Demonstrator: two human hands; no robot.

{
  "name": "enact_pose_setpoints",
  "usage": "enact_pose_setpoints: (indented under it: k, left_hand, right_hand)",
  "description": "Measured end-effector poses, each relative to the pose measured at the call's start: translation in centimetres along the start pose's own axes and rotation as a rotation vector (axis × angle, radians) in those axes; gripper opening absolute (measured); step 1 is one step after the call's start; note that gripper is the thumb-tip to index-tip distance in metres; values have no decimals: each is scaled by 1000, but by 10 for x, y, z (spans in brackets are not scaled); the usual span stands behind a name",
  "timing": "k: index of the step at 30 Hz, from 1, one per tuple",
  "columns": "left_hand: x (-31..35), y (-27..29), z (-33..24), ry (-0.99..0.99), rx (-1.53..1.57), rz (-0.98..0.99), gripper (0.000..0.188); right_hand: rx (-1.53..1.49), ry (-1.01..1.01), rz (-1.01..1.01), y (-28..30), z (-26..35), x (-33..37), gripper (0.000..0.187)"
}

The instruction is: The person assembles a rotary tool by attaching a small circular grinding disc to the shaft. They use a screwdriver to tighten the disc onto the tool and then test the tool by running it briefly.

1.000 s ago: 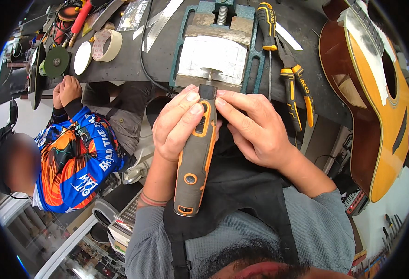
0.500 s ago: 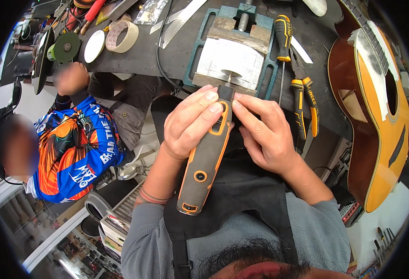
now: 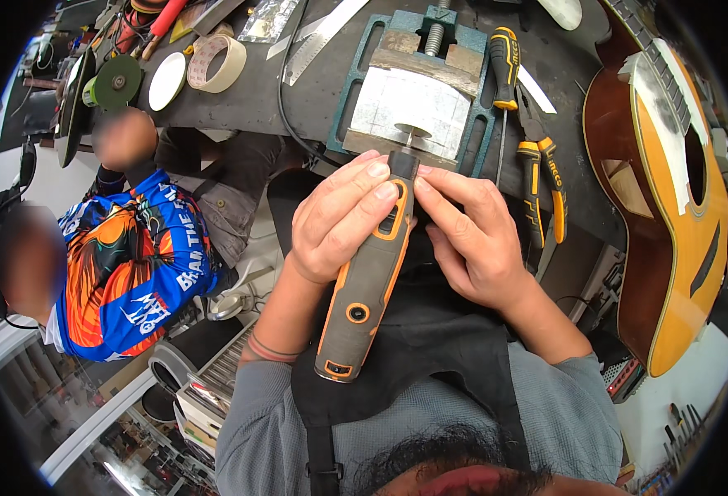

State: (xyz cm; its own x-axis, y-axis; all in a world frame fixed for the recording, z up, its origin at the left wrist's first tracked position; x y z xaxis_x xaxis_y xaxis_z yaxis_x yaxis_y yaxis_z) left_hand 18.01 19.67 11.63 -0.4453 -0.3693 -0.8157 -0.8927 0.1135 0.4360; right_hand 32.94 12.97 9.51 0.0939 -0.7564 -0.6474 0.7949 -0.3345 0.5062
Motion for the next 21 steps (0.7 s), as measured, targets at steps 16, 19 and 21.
enact_pose_setpoints:
  k: [16, 19, 21]
  left_hand:
    - [1, 0, 1, 6, -18, 27, 48]
    - [0, -1, -1, 1, -23, 22, 50]
    - [0, -1, -2, -2, -27, 16, 52]
  right_hand:
    - [-11, -10, -2, -1, -1, 1, 80]
    - [-5, -11, -3, 0, -2, 2, 80]
    - [-6, -15, 0, 0, -2, 2, 80]
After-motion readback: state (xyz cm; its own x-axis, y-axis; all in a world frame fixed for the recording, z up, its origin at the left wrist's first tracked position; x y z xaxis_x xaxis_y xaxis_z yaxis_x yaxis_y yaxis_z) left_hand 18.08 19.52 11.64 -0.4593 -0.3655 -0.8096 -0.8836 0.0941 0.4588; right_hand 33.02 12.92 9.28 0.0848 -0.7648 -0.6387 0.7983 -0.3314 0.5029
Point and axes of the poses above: each hand's wrist, its own x-axis away from the middle knuckle, its own y-axis out of the back of the hand, z = x × y, the point moved 10 cm from there along -x, towards the middle knuckle, and after that the axes turned 5 degrees about y, right-handed, at the moved point
